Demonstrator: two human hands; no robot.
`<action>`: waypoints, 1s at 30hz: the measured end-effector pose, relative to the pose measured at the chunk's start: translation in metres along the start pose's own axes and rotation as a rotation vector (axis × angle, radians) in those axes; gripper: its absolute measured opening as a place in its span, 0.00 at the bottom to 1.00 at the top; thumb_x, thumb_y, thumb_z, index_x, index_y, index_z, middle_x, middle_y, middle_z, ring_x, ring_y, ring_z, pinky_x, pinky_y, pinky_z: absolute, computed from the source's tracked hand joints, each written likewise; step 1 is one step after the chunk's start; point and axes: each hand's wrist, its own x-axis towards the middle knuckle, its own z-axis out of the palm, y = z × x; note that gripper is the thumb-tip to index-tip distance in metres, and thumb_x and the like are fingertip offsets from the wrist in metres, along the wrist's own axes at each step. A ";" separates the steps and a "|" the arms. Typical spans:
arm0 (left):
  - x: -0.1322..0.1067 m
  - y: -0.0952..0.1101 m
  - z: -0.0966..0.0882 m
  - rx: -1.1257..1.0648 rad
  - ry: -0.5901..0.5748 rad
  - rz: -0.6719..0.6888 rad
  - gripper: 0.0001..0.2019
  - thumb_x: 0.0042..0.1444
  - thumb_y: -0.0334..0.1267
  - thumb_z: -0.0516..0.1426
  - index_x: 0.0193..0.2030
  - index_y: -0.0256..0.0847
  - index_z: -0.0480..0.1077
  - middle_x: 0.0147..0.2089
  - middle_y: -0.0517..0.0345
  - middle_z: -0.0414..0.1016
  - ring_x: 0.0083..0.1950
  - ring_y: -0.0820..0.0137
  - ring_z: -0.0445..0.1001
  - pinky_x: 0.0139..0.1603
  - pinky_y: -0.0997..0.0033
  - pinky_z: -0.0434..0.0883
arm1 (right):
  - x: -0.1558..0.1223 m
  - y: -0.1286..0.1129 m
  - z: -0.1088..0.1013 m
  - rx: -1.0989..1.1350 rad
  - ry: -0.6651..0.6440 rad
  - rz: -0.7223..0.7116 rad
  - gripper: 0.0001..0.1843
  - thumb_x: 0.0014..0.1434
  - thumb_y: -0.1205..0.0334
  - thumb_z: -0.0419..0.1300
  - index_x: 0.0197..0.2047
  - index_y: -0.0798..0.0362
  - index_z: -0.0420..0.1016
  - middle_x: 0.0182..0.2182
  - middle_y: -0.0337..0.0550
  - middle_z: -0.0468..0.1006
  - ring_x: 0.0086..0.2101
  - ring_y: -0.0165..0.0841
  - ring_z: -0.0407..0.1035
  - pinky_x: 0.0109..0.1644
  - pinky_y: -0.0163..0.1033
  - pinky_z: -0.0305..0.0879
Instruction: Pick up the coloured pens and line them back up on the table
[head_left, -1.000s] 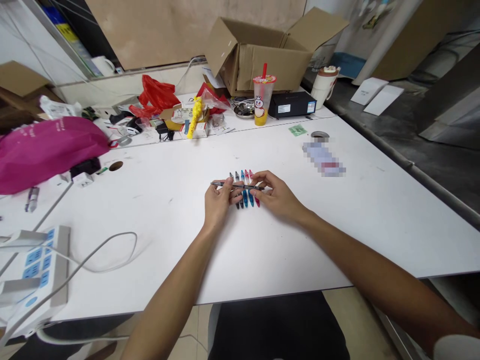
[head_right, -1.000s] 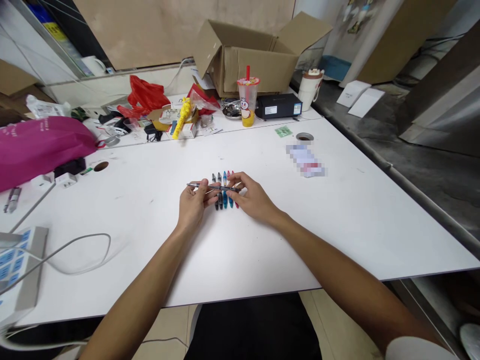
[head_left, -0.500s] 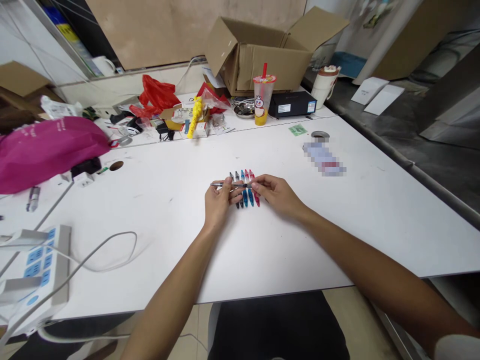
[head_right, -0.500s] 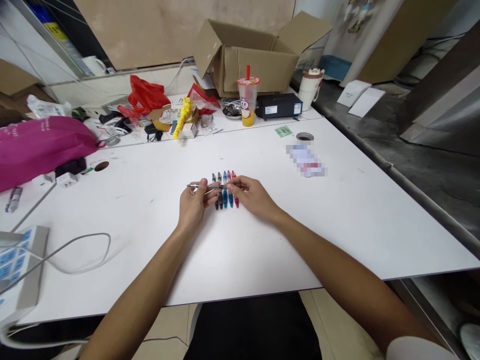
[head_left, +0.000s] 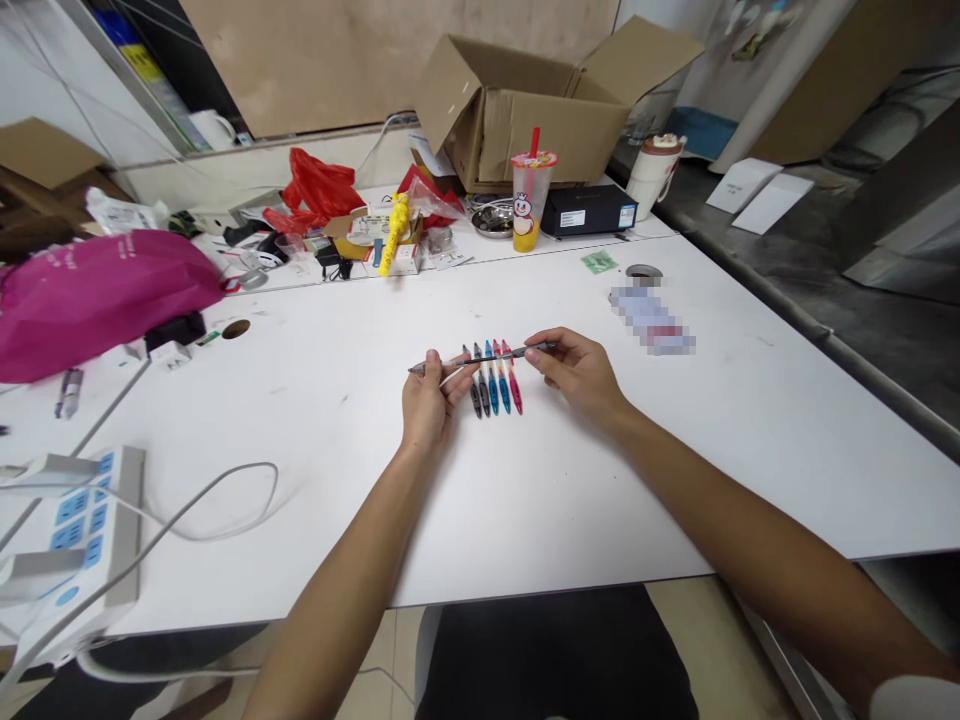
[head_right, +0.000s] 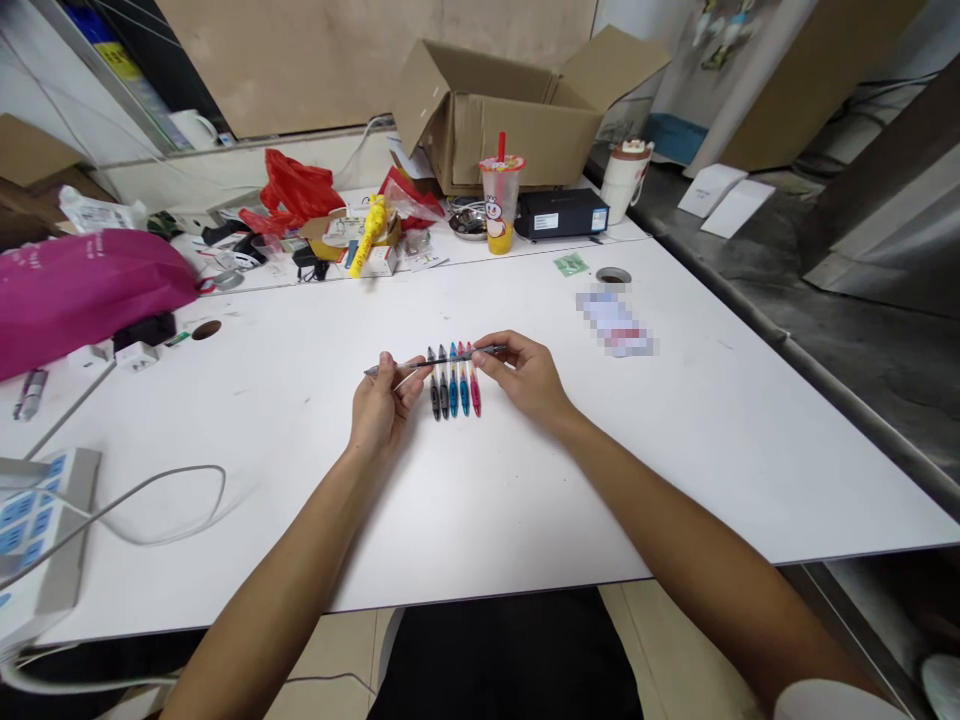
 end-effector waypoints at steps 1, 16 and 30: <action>0.001 0.000 -0.001 -0.008 0.007 0.008 0.16 0.68 0.47 0.58 0.40 0.33 0.74 0.51 0.37 0.82 0.44 0.65 0.85 0.41 0.74 0.81 | 0.001 -0.002 -0.001 0.025 0.023 0.025 0.17 0.52 0.49 0.73 0.39 0.51 0.80 0.27 0.37 0.73 0.27 0.29 0.63 0.29 0.37 0.61; -0.004 0.003 -0.001 0.103 -0.018 0.115 0.20 0.62 0.57 0.62 0.44 0.42 0.63 0.47 0.44 0.84 0.43 0.61 0.86 0.27 0.79 0.74 | -0.003 0.006 0.001 0.204 -0.078 0.245 0.16 0.56 0.51 0.67 0.46 0.48 0.77 0.26 0.32 0.62 0.24 0.27 0.55 0.26 0.36 0.55; -0.007 -0.001 0.001 0.178 -0.055 0.110 0.21 0.62 0.58 0.61 0.45 0.41 0.65 0.50 0.42 0.83 0.47 0.59 0.85 0.27 0.77 0.74 | -0.009 0.011 0.008 -0.176 -0.050 0.075 0.23 0.59 0.38 0.65 0.33 0.52 0.78 0.25 0.35 0.64 0.28 0.30 0.55 0.32 0.39 0.53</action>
